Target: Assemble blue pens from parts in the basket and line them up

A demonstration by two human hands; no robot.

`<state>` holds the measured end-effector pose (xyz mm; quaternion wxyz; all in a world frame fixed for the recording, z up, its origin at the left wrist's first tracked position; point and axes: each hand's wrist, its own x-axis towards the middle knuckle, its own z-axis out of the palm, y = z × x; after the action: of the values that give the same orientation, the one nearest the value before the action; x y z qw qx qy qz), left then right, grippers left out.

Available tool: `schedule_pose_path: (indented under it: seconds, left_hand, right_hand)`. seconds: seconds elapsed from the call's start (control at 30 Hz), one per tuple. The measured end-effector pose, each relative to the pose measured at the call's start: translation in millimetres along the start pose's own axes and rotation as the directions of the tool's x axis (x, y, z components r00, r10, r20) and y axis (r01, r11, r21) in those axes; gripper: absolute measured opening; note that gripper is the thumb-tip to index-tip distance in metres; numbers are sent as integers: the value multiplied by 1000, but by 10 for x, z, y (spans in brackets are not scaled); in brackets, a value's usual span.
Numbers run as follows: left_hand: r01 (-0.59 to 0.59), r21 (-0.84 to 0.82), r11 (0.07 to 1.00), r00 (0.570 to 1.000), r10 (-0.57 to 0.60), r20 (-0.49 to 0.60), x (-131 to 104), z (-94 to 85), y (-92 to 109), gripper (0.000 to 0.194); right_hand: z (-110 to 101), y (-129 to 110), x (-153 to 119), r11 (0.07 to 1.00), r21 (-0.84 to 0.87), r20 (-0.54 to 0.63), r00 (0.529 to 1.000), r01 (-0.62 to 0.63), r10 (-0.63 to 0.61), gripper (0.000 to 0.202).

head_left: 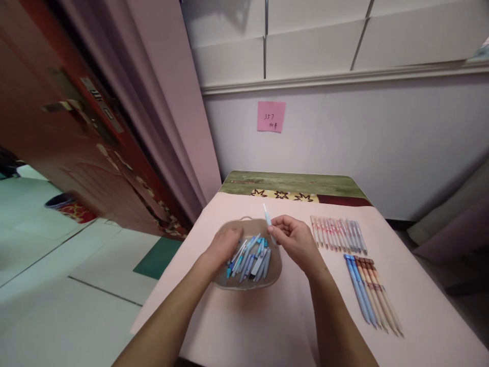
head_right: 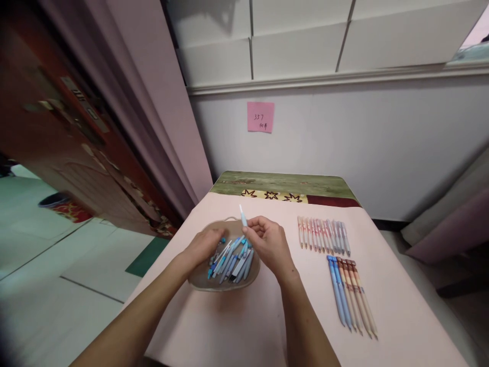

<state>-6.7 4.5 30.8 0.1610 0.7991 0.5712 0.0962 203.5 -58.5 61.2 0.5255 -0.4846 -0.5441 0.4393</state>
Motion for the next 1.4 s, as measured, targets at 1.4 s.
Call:
schedule_pose_path:
  seconds: [1.4]
  left_hand:
    - [-58, -995, 80, 976, -205, -73, -640, -563, 261, 17]
  right_hand:
    - [667, -44, -205, 978, -184, 83, 989, -102, 119, 29]
